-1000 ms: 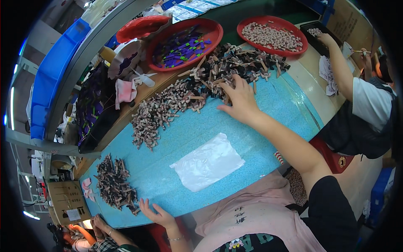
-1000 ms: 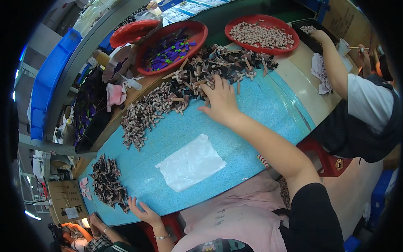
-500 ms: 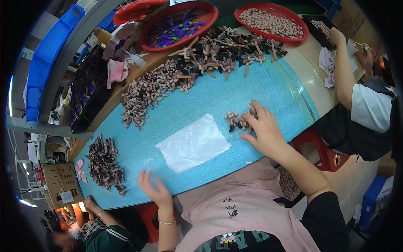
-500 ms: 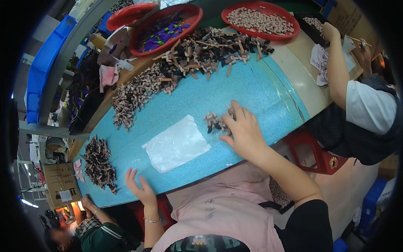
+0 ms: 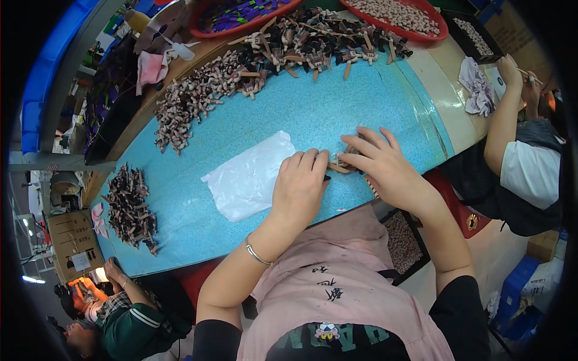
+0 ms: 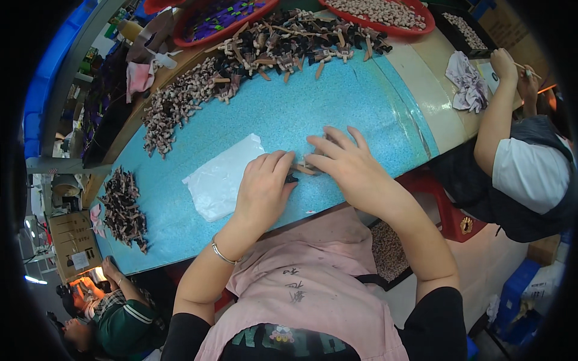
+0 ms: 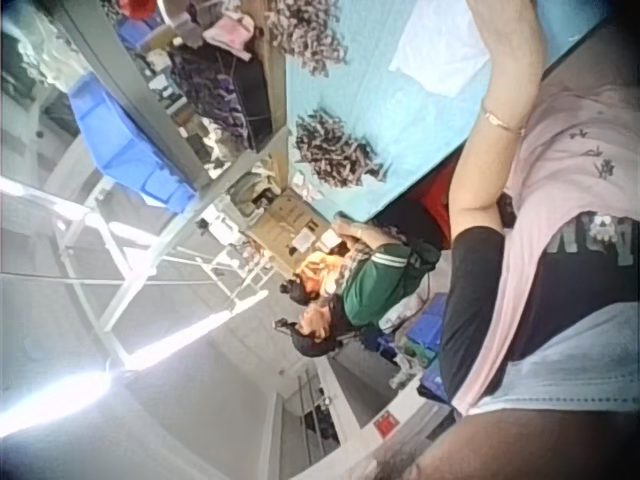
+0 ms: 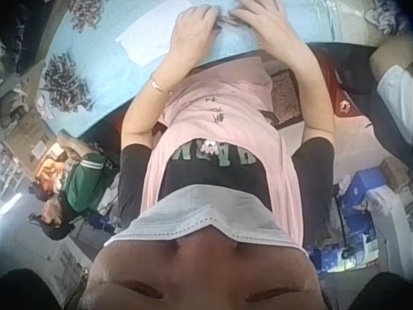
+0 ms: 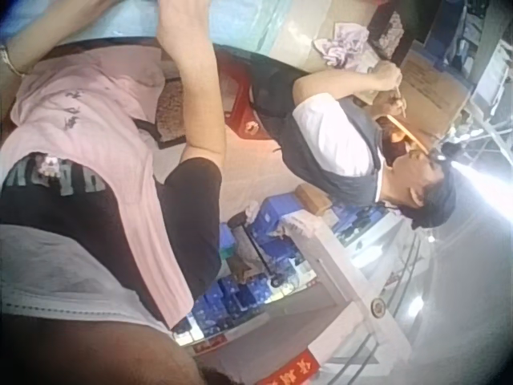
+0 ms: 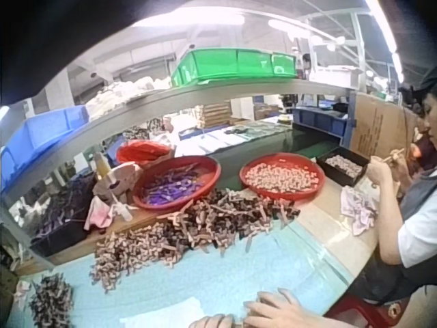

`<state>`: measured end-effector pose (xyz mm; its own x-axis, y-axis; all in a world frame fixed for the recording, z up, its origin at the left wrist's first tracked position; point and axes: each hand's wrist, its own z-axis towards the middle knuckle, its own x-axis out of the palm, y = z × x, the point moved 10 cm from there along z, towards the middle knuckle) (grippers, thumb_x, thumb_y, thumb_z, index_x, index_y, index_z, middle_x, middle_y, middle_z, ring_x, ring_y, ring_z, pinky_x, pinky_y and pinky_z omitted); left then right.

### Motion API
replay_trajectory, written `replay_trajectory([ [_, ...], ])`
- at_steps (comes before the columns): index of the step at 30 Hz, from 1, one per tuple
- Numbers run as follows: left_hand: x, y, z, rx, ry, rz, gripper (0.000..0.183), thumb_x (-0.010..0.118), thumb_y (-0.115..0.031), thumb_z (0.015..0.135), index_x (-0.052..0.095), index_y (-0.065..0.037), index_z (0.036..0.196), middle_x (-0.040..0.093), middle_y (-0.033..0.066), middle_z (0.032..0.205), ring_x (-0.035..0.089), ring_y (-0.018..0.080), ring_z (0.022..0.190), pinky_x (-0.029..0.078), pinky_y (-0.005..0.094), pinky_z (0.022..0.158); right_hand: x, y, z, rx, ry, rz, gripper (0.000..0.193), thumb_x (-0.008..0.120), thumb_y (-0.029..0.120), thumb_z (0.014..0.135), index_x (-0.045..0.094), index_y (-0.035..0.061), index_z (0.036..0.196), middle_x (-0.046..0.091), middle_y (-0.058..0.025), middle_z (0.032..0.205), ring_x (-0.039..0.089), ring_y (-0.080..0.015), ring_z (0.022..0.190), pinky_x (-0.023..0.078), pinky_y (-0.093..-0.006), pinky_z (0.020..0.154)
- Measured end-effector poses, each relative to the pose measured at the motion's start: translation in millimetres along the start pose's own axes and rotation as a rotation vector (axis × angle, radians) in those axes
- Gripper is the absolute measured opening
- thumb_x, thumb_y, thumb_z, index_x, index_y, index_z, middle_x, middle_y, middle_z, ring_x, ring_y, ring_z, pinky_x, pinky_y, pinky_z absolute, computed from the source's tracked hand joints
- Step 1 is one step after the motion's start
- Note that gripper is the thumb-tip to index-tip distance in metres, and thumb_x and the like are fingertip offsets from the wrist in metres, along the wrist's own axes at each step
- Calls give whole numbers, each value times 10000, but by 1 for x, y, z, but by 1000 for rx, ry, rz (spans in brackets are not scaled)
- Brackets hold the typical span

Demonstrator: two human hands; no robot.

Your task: The person assembles toy figurines by joining parts together by hand, arranges them in a row on the table, and applies liquid adhesive to the figurines using a squeeze bottle.

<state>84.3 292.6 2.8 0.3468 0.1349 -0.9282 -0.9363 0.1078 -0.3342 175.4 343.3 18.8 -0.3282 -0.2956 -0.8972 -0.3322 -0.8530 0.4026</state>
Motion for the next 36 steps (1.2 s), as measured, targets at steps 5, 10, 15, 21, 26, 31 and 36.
replay_trajectory([
  [5, -38, 8, -40, -65, -20, -167, 669, 767, -57, 652, 503, -7, 1266, 581, 139, 1157, 553, 315, 1029, 441, 403, 865, 13, -2, 19, -20, 44, -51, 417, 661, -3, 703, 567, 83, 1101, 556, -69, 976, 534, -271, 1065, 290, -560, 1069],
  [10, -40, 52, -123, -164, 6, -151, 742, 781, -69, 651, 465, 3, 1318, 574, 157, 1201, 550, 330, 1071, 440, 408, 904, 21, 6, 38, 6, 110, 22, 478, 755, -8, 643, 577, 96, 1074, 527, -66, 907, 551, -258, 969, 265, -576, 1095],
  [15, -49, 89, -168, -252, -155, -220, 782, 798, -69, 664, 432, 10, 1351, 545, 166, 1295, 536, 355, 1120, 443, 418, 933, 27, 22, 56, 44, 156, 38, 449, 750, 2, 658, 582, 117, 1058, 535, -57, 933, 547, -251, 997, 233, -556, 1104],
  [21, -44, 108, -176, -228, -246, -348, 777, 785, -100, 687, 417, -8, 1365, 558, 162, 1216, 550, 336, 1066, 432, 414, 898, 42, 89, 66, -26, 188, 322, 500, 773, 61, 655, 568, 118, 1107, 559, -51, 996, 541, -255, 1025, 230, -538, 1091],
  [26, -42, 111, -176, -225, -237, -377, 768, 779, -110, 695, 417, -13, 1366, 561, 159, 1209, 547, 334, 1065, 430, 415, 892, 97, 140, 67, -102, 290, 416, 543, 779, 100, 652, 545, 93, 1142, 530, -78, 1004, 527, -275, 1036, 263, -556, 1056],
  [31, -38, 107, -171, -206, -216, -363, 750, 774, -132, 697, 434, -14, 1356, 559, 158, 1214, 543, 336, 1075, 426, 413, 906, 104, 139, 64, -70, 259, 264, 545, 777, 130, 675, 546, 93, 1167, 516, -91, 1039, 520, -289, 1046, 271, -548, 1051],
  [36, -48, 100, -167, -219, -207, -268, 779, 797, -208, 665, 457, -8, 1336, 547, 152, 1256, 510, 361, 1125, 398, 451, 939, 76, 112, 55, -29, 186, 374, 532, 757, 135, 724, 542, 78, 1208, 516, -137, 1153, 505, -322, 1113, 333, -488, 1029],
])
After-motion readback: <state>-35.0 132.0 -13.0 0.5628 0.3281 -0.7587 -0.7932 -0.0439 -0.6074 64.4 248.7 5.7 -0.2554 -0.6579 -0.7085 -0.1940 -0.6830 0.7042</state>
